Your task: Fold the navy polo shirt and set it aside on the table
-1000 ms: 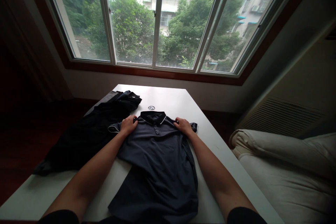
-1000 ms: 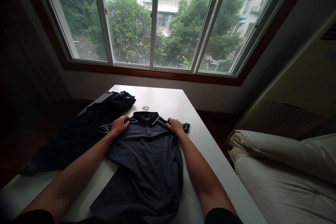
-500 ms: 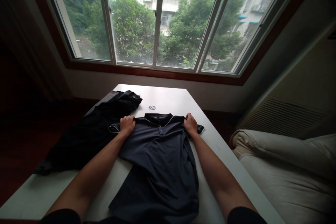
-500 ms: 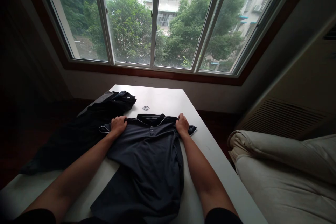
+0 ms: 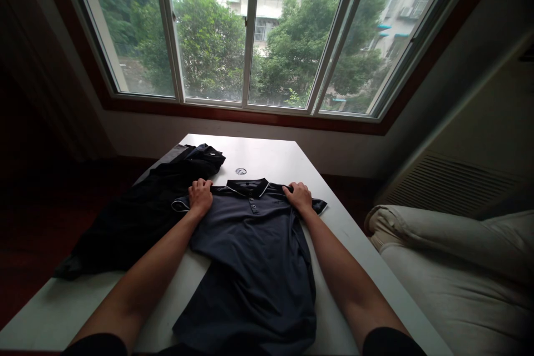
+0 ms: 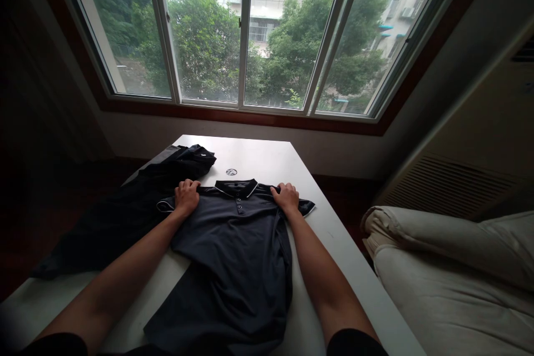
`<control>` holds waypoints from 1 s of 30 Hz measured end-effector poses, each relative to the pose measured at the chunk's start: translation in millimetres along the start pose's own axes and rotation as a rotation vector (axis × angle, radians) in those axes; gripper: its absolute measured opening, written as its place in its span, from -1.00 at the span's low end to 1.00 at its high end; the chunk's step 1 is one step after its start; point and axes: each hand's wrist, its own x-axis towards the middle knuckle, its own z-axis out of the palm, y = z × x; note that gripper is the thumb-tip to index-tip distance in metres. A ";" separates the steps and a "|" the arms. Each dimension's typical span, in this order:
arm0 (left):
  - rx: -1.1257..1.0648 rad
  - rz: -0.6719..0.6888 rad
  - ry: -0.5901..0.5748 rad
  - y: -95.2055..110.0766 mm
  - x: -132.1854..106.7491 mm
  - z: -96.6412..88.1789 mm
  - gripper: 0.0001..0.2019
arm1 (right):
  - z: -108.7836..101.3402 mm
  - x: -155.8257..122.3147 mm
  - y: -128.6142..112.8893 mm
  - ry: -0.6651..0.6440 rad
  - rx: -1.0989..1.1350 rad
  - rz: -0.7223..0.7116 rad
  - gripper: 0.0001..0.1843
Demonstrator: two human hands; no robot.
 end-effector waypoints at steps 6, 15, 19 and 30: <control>-0.107 0.298 -0.087 7.0 -1.2 8.0 -0.54 | 8.8 -6.1 -19.9 -0.012 0.027 -0.282 -0.49; -0.151 0.411 -0.243 8.8 -1.0 11.7 -0.68 | 16.5 -8.4 -23.5 -0.105 0.102 -0.238 -0.57; -0.163 0.378 -0.239 12.7 -2.3 5.2 -0.77 | 6.5 -8.4 -22.8 -0.003 0.055 -0.216 -0.64; -0.065 0.054 -0.210 12.2 -4.0 10.2 -0.51 | 21.1 -8.0 -18.6 -0.057 0.075 -0.297 -0.56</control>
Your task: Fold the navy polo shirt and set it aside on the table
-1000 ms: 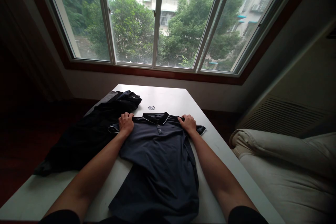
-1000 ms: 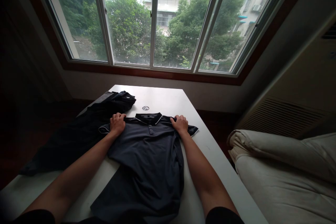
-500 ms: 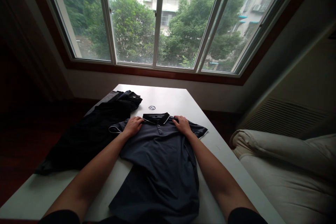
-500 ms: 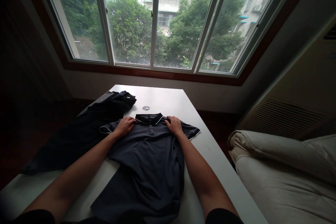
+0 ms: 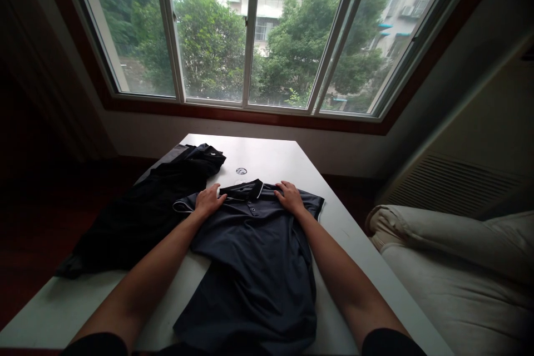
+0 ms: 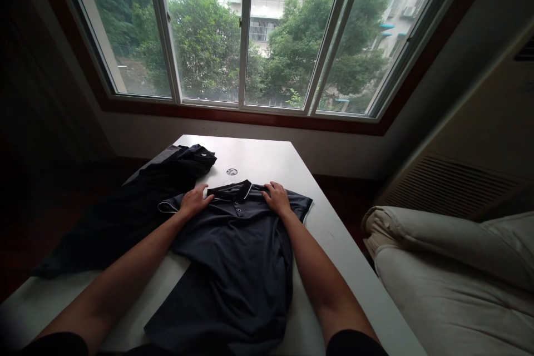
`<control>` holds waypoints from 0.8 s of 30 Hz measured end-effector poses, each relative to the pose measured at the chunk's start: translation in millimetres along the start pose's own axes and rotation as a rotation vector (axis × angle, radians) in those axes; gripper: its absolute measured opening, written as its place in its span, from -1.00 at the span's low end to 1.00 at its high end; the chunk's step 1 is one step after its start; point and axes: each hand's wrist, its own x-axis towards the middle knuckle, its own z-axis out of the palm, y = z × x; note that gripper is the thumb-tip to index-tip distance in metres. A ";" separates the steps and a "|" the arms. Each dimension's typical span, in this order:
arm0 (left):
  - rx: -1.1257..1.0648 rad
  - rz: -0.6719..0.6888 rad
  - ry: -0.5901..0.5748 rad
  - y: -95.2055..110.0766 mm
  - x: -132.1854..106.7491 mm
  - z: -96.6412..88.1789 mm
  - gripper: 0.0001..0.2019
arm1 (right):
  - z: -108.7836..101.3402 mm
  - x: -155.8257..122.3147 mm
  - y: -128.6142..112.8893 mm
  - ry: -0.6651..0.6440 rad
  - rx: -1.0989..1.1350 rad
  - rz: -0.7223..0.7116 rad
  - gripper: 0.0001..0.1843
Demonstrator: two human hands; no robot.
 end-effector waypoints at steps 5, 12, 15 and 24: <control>-0.002 0.086 0.006 -1.9 0.7 3.8 -0.67 | -3.4 -1.1 -2.2 -0.047 -0.025 -0.023 -0.54; -0.117 0.233 0.025 1.0 -2.4 -1.7 -0.74 | -24.1 -2.4 -18.2 -0.083 -0.039 -0.041 -0.56; -0.150 0.277 0.044 7.1 -5.3 -8.0 -0.73 | -23.7 -3.6 -21.4 -0.124 0.030 -0.022 -0.59; -0.088 0.442 0.256 32.0 -23.4 -25.9 -0.74 | -31.5 -4.5 -34.6 -0.015 -0.079 -0.122 -0.45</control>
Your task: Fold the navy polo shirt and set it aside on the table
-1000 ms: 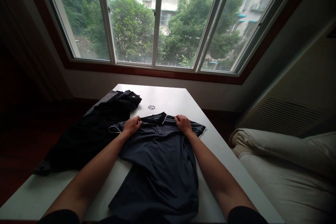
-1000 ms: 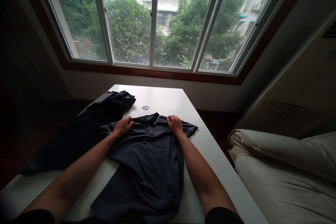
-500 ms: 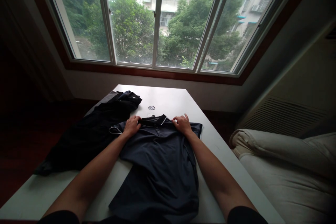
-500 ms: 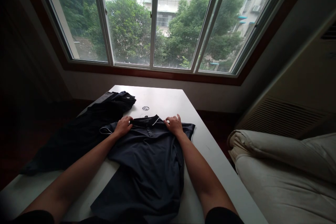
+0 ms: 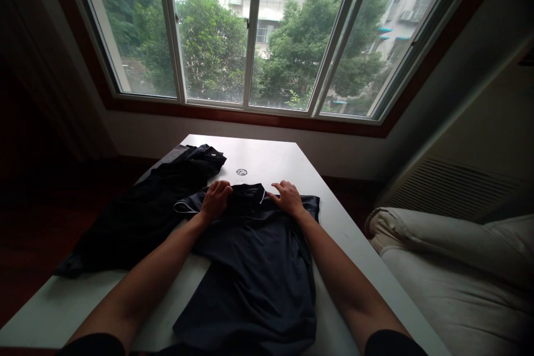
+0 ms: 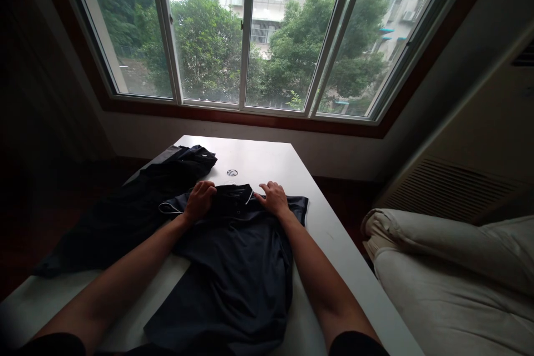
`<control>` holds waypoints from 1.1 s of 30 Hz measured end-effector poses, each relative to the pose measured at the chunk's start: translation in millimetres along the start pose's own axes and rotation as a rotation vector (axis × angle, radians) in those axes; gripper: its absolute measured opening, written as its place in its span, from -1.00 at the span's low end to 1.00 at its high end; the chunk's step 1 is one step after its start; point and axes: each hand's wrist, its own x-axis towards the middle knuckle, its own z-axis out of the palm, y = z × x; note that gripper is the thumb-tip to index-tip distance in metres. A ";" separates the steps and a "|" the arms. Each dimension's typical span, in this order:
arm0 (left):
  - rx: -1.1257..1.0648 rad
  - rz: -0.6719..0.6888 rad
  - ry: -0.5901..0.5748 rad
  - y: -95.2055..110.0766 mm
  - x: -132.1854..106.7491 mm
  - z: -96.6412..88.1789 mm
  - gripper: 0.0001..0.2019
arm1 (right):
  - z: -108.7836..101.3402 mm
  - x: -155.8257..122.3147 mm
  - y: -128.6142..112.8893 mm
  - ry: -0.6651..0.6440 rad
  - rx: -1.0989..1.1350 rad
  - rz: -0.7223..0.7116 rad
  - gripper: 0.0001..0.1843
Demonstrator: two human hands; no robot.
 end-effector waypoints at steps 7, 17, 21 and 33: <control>-0.027 0.152 0.013 24.4 -9.5 -1.5 -0.59 | 5.4 2.0 -5.1 -0.082 0.266 -0.180 -0.14; -0.285 0.015 0.252 13.8 5.4 1.3 -0.70 | -16.9 3.5 -11.3 -0.444 0.833 -0.186 -0.68; -0.578 -0.174 0.152 -2.6 15.8 0.5 -0.92 | -34.9 6.6 -15.0 -0.336 0.910 -0.141 -0.80; -0.809 -0.089 -0.041 14.1 75.0 -97.6 -0.65 | -152.0 17.5 -31.7 0.083 0.603 -0.224 -0.66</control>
